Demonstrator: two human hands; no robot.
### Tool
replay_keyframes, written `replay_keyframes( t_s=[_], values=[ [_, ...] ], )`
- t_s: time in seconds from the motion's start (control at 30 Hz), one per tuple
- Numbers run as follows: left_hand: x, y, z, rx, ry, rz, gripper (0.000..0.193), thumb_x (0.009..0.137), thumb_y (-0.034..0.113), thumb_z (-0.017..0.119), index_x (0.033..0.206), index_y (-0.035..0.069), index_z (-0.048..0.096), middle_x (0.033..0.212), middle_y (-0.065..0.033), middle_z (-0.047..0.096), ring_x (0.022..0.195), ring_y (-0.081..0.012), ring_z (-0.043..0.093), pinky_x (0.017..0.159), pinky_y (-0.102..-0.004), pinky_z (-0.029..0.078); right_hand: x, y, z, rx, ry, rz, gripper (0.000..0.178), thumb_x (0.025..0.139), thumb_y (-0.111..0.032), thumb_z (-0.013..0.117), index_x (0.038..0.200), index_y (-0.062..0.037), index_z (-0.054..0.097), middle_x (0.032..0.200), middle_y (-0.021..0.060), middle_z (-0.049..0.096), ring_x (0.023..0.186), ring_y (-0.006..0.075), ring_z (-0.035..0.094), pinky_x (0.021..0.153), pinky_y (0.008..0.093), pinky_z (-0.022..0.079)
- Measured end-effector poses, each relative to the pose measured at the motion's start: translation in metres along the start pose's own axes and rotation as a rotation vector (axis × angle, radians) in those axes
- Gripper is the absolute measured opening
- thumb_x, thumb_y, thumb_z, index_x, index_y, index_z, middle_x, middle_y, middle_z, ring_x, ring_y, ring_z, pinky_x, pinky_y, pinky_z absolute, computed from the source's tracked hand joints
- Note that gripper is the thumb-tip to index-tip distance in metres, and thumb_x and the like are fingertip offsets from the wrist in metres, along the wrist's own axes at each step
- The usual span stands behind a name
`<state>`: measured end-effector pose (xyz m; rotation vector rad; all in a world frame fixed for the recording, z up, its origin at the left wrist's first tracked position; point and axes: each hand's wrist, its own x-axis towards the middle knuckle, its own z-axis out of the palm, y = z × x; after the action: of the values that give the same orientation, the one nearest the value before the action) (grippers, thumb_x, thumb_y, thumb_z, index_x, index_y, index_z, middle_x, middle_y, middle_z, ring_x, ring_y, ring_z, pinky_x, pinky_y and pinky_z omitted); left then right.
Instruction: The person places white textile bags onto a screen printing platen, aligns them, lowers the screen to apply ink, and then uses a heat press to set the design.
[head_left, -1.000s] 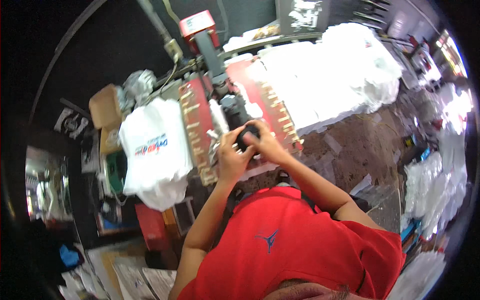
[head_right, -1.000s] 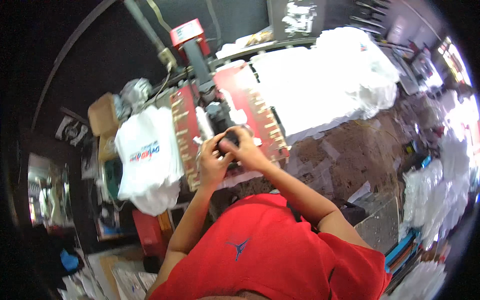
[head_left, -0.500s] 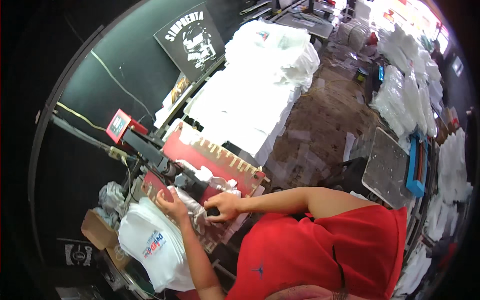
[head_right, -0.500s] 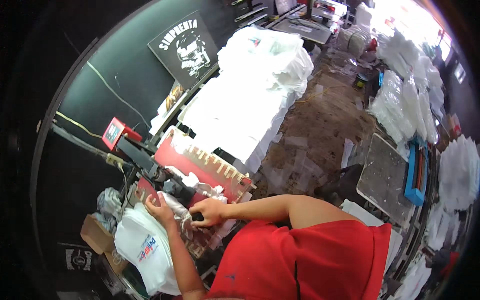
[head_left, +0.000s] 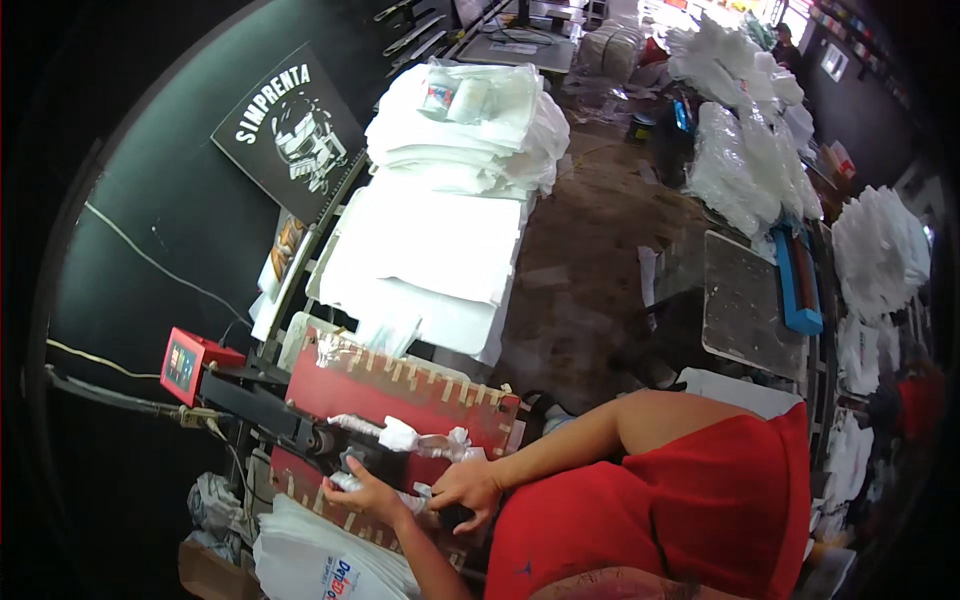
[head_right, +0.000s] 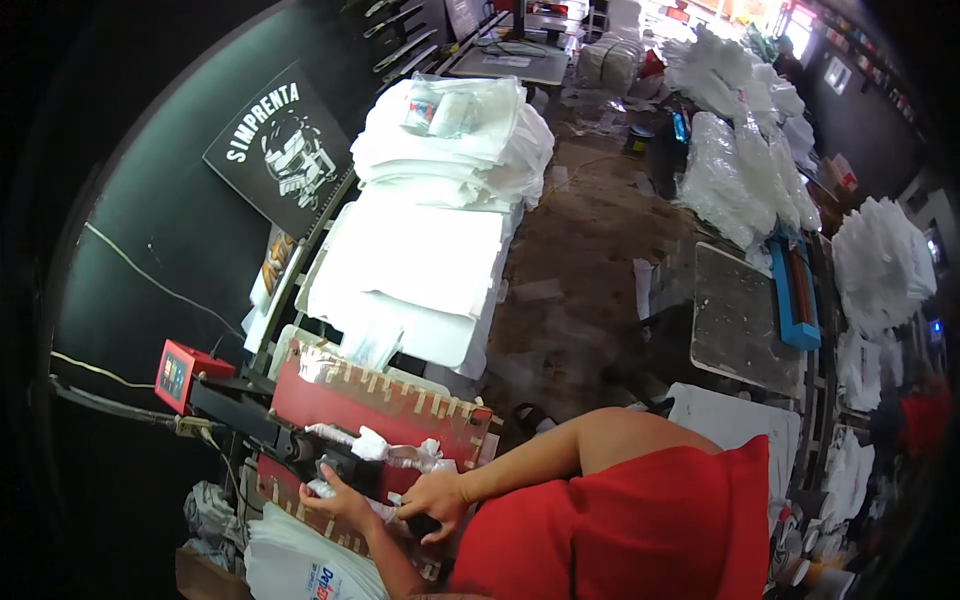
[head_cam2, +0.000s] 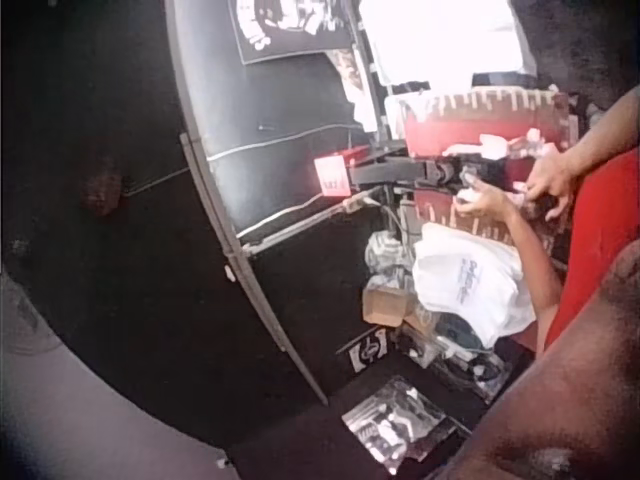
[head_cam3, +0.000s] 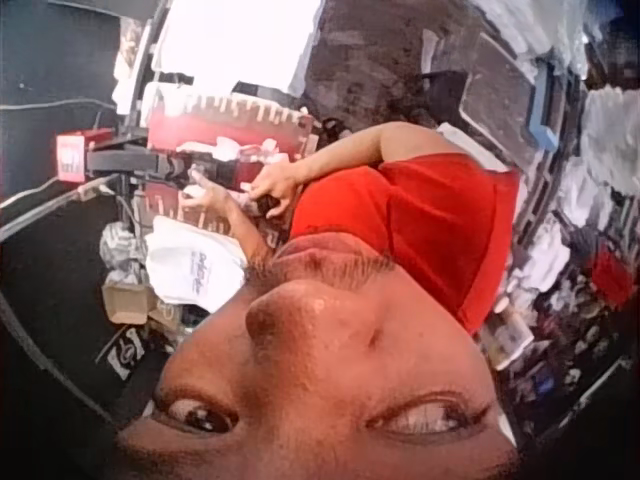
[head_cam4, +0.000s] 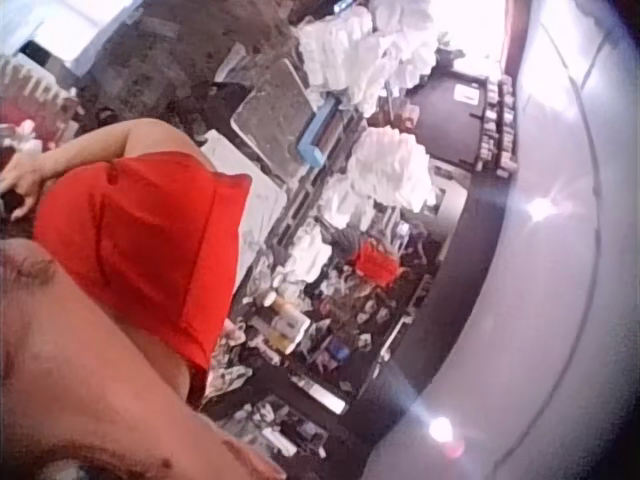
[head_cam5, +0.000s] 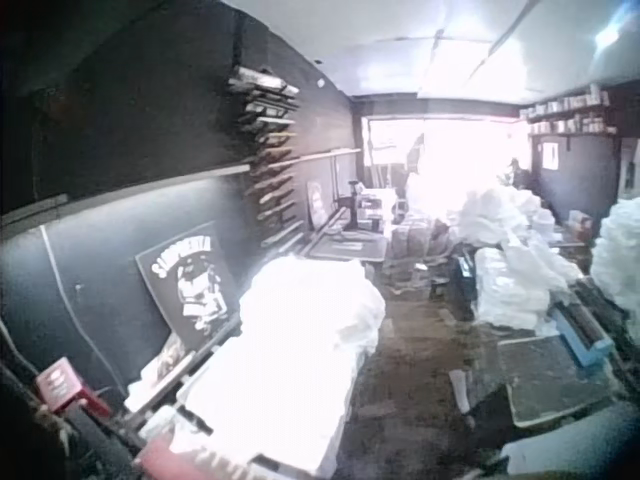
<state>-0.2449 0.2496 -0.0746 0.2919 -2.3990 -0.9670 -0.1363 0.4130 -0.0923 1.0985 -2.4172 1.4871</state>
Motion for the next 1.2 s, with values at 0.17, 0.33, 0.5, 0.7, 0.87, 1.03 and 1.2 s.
replay_keyframes(
  t_s=[0.17, 0.33, 0.5, 0.7, 0.87, 1.03, 1.2],
  values=[
    [-0.001, 0.004, -0.002, -0.032, -0.011, -0.017, 0.063, 0.095, 0.035, 0.072, 0.134, -0.006, 0.044, 0.132, -0.0264, 0.05, 0.124, -0.0419, 0.05, 0.106, -0.0517, 0.041, 0.0, 0.002, 0.0, 0.007, 0.003, -0.025, 0.05, 0.075, -0.044, 0.077, 0.103, -0.0064, 0.059, 0.085, 0.0146, 0.059, 0.078, 0.0391, 0.063, 0.065, 0.0489, 0.05],
    [-0.002, 0.023, -0.01, -0.073, -0.076, -0.119, 0.066, 0.097, 0.041, 0.068, 0.136, -0.005, 0.041, 0.133, -0.0267, 0.049, 0.124, -0.0423, 0.05, 0.106, -0.0506, 0.041, -0.001, 0.004, 0.001, 0.019, 0.001, -0.066, 0.052, 0.076, -0.045, 0.076, 0.105, -0.0055, 0.058, 0.087, 0.015, 0.059, 0.082, 0.0389, 0.063, 0.067, 0.0475, 0.051],
    [0.003, 0.004, -0.007, -0.067, -0.063, -0.144, 0.077, 0.094, 0.048, 0.07, 0.138, -0.005, 0.038, 0.137, -0.0271, 0.047, 0.127, -0.0422, 0.05, 0.106, -0.0497, 0.041, 0.002, 0.001, 0.001, 0.004, -0.012, -0.035, 0.049, 0.079, -0.045, 0.074, 0.103, -0.0059, 0.058, 0.087, 0.0147, 0.06, 0.083, 0.0381, 0.064, 0.068, 0.0472, 0.051],
    [0.005, 0.017, -0.016, -0.184, -0.167, -0.432, 0.093, 0.086, 0.061, 0.072, 0.141, -0.004, 0.034, 0.137, -0.031, 0.047, 0.124, -0.043, 0.053, 0.102, -0.0491, 0.045, 0.004, -0.003, -0.003, -0.004, 0.016, -0.041, 0.051, 0.08, -0.047, 0.073, 0.105, -0.0049, 0.058, 0.089, 0.0192, 0.064, 0.089, 0.0415, 0.065, 0.072, 0.0506, 0.052],
    [0.008, 0.004, -0.006, -0.174, -0.165, -0.407, 0.095, 0.085, 0.063, 0.072, 0.142, -0.003, 0.034, 0.134, -0.0309, 0.05, 0.121, -0.0416, 0.055, 0.102, -0.048, 0.047, 0.0, 0.0, 0.002, -0.029, 0.032, 0.111, 0.06, 0.081, -0.055, 0.073, 0.11, -0.0041, 0.059, 0.089, 0.0235, 0.068, 0.089, 0.0442, 0.066, 0.078, 0.0524, 0.052],
    [0.012, -0.019, 0.001, -0.183, -0.129, -0.357, 0.094, 0.085, 0.066, 0.071, 0.139, -0.004, 0.038, 0.132, -0.0292, 0.053, 0.115, -0.0405, 0.06, 0.097, -0.0474, 0.05, 0.0, -0.014, 0.001, -0.049, -0.001, 0.174, 0.059, 0.08, -0.052, 0.075, 0.112, -0.0055, 0.059, 0.091, 0.0228, 0.068, 0.091, 0.0438, 0.066, 0.079, 0.0522, 0.053],
    [0.008, -0.005, -0.002, -0.144, -0.113, -0.392, 0.095, 0.083, 0.068, 0.071, 0.137, -0.004, 0.039, 0.13, -0.0292, 0.054, 0.113, -0.0405, 0.061, 0.097, -0.0467, 0.05, -0.003, -0.014, -0.002, -0.003, 0.008, 0.178, 0.061, 0.078, -0.05, 0.078, 0.113, -0.0047, 0.058, 0.096, 0.0233, 0.068, 0.096, 0.0436, 0.066, 0.082, 0.0516, 0.052]
  ],
)
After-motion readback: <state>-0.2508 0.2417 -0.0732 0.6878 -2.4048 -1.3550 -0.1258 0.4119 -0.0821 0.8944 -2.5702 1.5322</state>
